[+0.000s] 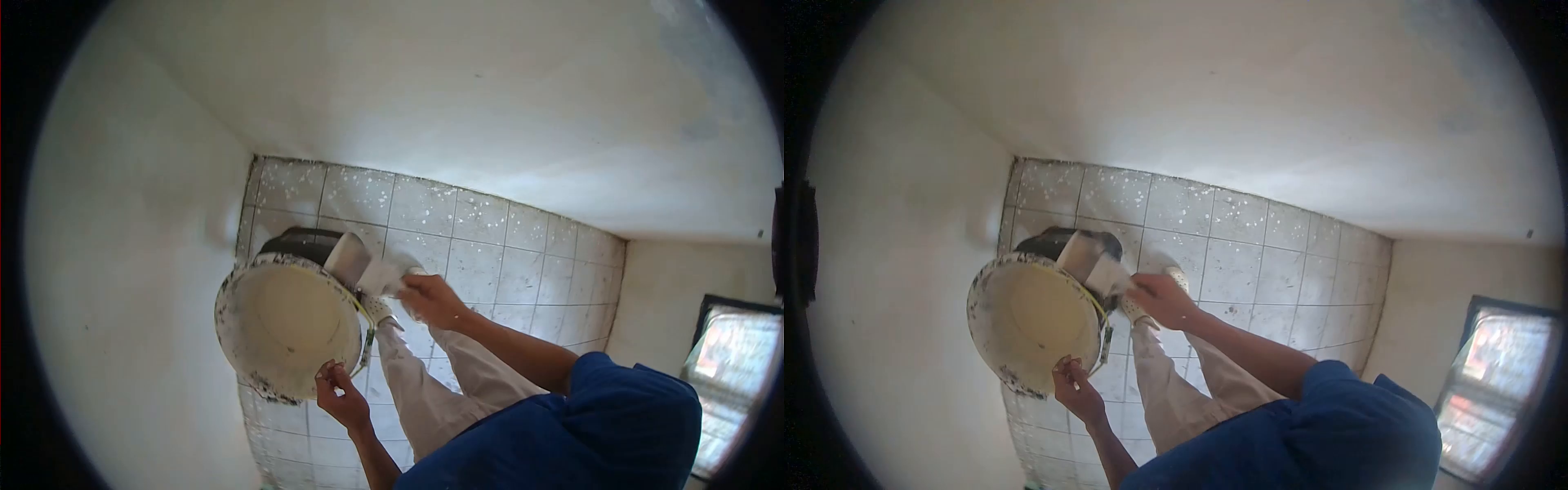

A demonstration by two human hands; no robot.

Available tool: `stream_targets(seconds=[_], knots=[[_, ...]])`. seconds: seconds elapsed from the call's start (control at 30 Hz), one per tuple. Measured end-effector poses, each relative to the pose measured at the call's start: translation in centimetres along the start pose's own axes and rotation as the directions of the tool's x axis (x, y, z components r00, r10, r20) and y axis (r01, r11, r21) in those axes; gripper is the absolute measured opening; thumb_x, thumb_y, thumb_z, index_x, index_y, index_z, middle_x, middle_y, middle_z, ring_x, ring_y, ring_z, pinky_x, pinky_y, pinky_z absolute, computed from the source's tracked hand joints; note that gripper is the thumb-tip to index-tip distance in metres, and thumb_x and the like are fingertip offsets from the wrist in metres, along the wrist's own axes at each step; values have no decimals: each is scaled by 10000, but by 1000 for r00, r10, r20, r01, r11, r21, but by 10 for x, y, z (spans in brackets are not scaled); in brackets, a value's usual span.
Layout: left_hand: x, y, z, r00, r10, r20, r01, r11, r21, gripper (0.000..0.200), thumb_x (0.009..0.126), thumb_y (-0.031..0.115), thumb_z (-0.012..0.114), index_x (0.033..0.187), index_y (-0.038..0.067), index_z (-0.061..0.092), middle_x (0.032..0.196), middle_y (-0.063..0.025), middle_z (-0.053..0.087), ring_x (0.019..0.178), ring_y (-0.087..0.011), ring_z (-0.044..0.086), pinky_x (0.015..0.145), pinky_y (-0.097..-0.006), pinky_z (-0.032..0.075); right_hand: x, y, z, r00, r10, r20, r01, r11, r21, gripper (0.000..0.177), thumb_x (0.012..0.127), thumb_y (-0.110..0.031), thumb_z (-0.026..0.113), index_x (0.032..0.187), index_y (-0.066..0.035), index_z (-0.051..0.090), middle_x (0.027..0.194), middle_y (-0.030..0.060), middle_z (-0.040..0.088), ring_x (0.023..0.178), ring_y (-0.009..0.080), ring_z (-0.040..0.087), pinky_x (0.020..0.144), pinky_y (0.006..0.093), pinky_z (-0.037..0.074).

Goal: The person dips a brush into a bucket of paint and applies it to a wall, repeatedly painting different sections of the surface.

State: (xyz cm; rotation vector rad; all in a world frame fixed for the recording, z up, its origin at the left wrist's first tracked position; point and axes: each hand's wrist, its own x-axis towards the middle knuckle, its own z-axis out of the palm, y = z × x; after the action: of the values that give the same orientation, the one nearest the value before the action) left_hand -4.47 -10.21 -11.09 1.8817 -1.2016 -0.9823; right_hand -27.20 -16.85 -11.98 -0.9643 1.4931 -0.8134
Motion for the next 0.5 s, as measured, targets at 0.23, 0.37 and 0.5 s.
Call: stream_targets(seconds=[0.23, 0.37, 0.5], knots=[[45, 75, 73, 945, 263, 196, -240, 962, -131, 183, 888, 55, 542, 1040, -48, 541, 830, -108, 631, 686, -135, 585, 607, -252, 468, 72, -12, -95, 750, 156, -643, 101, 933, 344, 307, 929, -271, 514, 832, 14, 575, 552, -8, 451, 477, 61, 416, 429, 266, 343], [72, 124, 128, 870, 310, 384, -251, 948, -197, 215, 900, 51, 527, 1098, -32, 507, 880, -104, 617, 762, -132, 590, 619, -248, 481, 121, -33, -117, 682, 58, -729, 280, 900, 334, 311, 938, -260, 497, 803, 9, 576, 524, -9, 435, 446, 60, 417, 409, 259, 331], [83, 142, 171, 857, 387, 340, -296, 910, -289, 207, 894, 56, 541, 1087, -16, 520, 878, -84, 623, 762, -113, 581, 607, -240, 462, 149, -33, -128, 666, 71, -743, 308, 880, 361, 321, 932, -250, 505, 770, 18, 573, 498, -4, 423, 429, 70, 416, 405, 258, 320]])
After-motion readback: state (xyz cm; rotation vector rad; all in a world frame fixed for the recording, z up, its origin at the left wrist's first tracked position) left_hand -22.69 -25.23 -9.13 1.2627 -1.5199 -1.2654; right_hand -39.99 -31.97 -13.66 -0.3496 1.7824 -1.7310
